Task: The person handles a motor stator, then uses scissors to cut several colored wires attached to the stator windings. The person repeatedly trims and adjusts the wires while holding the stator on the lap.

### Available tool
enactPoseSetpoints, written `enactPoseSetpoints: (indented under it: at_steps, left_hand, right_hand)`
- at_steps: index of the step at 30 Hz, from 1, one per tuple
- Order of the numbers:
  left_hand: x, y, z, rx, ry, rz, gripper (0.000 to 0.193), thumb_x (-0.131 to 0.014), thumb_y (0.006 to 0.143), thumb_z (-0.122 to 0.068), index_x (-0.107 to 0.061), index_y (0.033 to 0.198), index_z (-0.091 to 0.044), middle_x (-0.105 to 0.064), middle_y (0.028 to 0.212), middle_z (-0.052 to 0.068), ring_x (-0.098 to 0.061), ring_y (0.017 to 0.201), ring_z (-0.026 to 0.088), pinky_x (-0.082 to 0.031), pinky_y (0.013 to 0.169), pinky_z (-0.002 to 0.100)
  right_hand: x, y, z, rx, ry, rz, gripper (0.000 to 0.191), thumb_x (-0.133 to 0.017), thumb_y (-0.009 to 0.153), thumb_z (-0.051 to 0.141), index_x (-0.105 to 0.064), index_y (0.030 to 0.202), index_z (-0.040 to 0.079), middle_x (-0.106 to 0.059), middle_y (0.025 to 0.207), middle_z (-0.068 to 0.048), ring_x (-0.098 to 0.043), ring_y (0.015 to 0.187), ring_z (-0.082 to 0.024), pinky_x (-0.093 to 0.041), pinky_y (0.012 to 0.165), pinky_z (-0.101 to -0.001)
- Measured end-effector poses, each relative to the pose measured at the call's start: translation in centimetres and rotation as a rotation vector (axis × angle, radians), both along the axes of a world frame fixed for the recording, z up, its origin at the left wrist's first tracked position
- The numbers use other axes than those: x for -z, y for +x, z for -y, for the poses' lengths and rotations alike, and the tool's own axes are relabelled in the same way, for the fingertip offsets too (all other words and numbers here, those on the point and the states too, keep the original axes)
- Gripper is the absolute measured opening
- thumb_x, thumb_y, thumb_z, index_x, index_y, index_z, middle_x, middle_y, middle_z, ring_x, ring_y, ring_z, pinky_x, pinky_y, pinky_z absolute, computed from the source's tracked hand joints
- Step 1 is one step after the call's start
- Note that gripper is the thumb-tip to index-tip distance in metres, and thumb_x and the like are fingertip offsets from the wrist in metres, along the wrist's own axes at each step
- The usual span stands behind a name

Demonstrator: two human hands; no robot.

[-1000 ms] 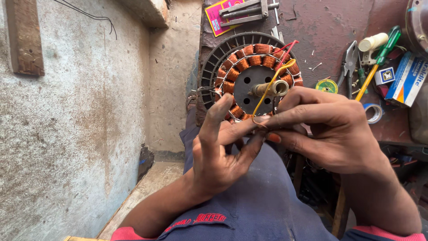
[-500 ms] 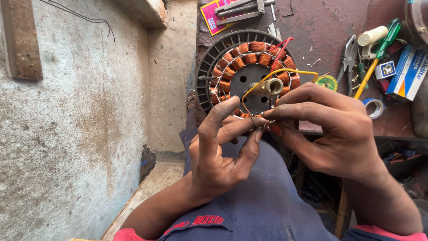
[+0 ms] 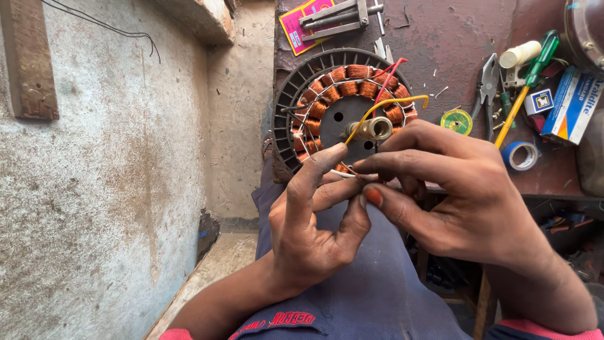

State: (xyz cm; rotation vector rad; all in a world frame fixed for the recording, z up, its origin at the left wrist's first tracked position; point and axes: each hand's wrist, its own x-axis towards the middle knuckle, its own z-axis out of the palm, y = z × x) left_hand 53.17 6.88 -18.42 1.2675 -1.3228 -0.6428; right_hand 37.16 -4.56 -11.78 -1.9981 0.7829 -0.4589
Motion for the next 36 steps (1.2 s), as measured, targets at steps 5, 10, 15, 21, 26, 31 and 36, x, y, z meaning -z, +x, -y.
enactPoseSetpoints:
  at_steps: [5, 10, 15, 21, 26, 31, 36]
  left_hand:
    - [0.0, 0.3, 0.1, 0.026, -0.012, -0.002, 0.076, -0.079, 0.095, -0.007, -0.028, 0.152, -0.001, -0.077, 0.099, 0.015, -0.077, 0.097, 0.022, -0.061, 0.091, 0.029]
    - [-0.3, 0.2, 0.4, -0.024, -0.046, 0.079, 0.074, -0.083, 0.096, -0.003, -0.029, 0.146, 0.002, -0.075, 0.112, 0.018, -0.079, 0.100, 0.023, -0.061, 0.073, 0.025]
    - [-0.9, 0.3, 0.9, -0.039, -0.200, 0.196, 0.070, -0.085, 0.094, -0.001, -0.033, 0.140, 0.004, -0.068, 0.115, 0.019, -0.076, 0.103, 0.028, -0.064, 0.081, 0.034]
    - [-1.3, -0.1, 1.1, -0.062, -0.177, 0.158, 0.068, -0.082, 0.092, 0.000, -0.032, 0.138, 0.004, -0.070, 0.107, 0.023, -0.076, 0.100, 0.028, -0.064, 0.082, 0.033]
    - [-1.1, 0.0, 0.5, -0.006, -0.089, 0.068, 0.071, -0.080, 0.100, 0.002, -0.027, 0.147, 0.002, -0.076, 0.105, 0.014, -0.079, 0.096, 0.019, -0.064, 0.085, 0.024]
    - [-1.1, -0.1, 0.5, -0.009, -0.081, -0.022, 0.079, -0.078, 0.097, 0.002, -0.022, 0.153, -0.001, -0.075, 0.099, 0.012, -0.077, 0.093, 0.017, -0.063, 0.090, 0.028]
    - [-1.4, 0.1, 0.3, -0.004, 0.013, -0.107, 0.087, -0.078, 0.096, 0.002, -0.017, 0.158, -0.004, -0.074, 0.104, 0.012, -0.076, 0.093, 0.016, -0.063, 0.088, 0.025]
  right_hand:
    - [0.1, -0.3, 0.7, -0.119, 0.050, -0.005, 0.027, -0.081, 0.080, 0.006, -0.077, 0.107, 0.006, -0.066, 0.094, -0.004, -0.066, 0.073, -0.009, -0.051, 0.057, -0.0227]
    - [-0.2, -0.5, 0.5, 0.000, 0.144, 0.024, 0.024, -0.081, 0.080, 0.005, -0.078, 0.104, 0.005, -0.073, 0.095, -0.005, -0.069, 0.079, -0.010, -0.052, 0.062, -0.0228]
    - [-1.0, -0.4, 0.0, 0.155, 0.318, -0.033, 0.021, -0.081, 0.080, 0.003, -0.080, 0.101, 0.002, -0.078, 0.091, -0.008, -0.070, 0.079, -0.013, -0.051, 0.062, -0.0250]
    - [-1.4, 0.1, 0.5, 0.078, 0.200, -0.048, 0.019, -0.083, 0.077, 0.010, -0.079, 0.095, 0.002, -0.078, 0.085, -0.006, -0.073, 0.077, -0.011, -0.055, 0.068, -0.0245]
    - [-1.4, 0.3, 0.9, 0.063, 0.196, -0.033, 0.018, -0.083, 0.077, 0.011, -0.079, 0.093, 0.003, -0.078, 0.084, -0.005, -0.073, 0.073, -0.011, -0.055, 0.063, -0.0241]
    - [-1.1, 0.2, 0.8, 0.052, 0.113, -0.054, 0.019, -0.084, 0.077, 0.010, -0.079, 0.094, 0.002, -0.077, 0.085, -0.006, -0.072, 0.073, -0.012, -0.054, 0.062, -0.0243]
    - [-0.2, -0.2, 0.5, 0.031, 0.068, 0.076, 0.020, -0.081, 0.080, 0.007, -0.073, 0.098, 0.001, -0.073, 0.092, -0.008, -0.072, 0.083, -0.013, -0.057, 0.068, -0.0253]
